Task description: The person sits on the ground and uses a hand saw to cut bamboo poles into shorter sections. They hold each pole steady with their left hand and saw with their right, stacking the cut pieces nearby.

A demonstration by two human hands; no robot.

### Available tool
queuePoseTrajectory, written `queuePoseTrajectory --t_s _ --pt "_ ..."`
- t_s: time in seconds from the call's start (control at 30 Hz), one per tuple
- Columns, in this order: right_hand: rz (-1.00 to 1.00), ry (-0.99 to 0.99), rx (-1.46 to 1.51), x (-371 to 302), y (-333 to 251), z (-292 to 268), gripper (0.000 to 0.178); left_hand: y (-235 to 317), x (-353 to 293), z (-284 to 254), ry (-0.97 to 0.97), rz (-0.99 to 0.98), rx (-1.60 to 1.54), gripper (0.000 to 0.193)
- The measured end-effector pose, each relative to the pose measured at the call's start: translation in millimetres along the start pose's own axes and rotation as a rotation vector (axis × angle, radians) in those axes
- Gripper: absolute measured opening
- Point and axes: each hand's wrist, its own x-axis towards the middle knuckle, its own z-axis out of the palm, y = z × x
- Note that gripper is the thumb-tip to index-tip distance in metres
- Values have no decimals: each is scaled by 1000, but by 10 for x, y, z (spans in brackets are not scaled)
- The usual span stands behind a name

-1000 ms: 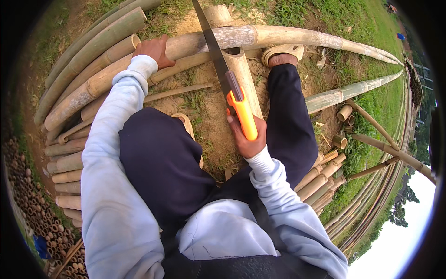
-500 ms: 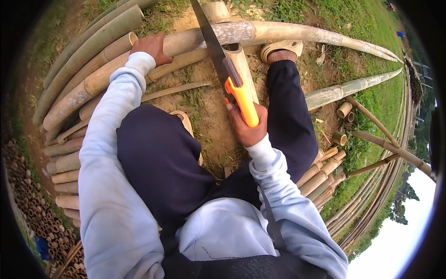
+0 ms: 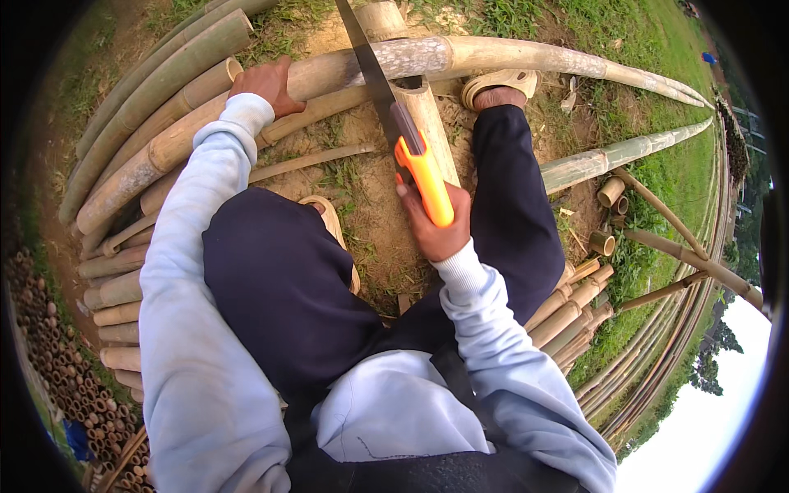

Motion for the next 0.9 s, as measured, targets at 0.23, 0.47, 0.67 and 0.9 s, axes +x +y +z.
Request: queuePoseTrajectory --t_s 0.23,0.47,0.67,0.9 --pt "82 -23 -25 -290 -7 -3 14 -86 -2 -70 -28 13 7 93" --pt "156 -60 0 -663 -40 -338 21 -7 -33 -76 -59 -15 -36 93" --pt "-19 -9 50 698 0 287 21 -28 -6 -105 -26 20 -39 77" --pt "-128 81 106 569 18 398 24 -32 13 -81 -3 4 -8 89"
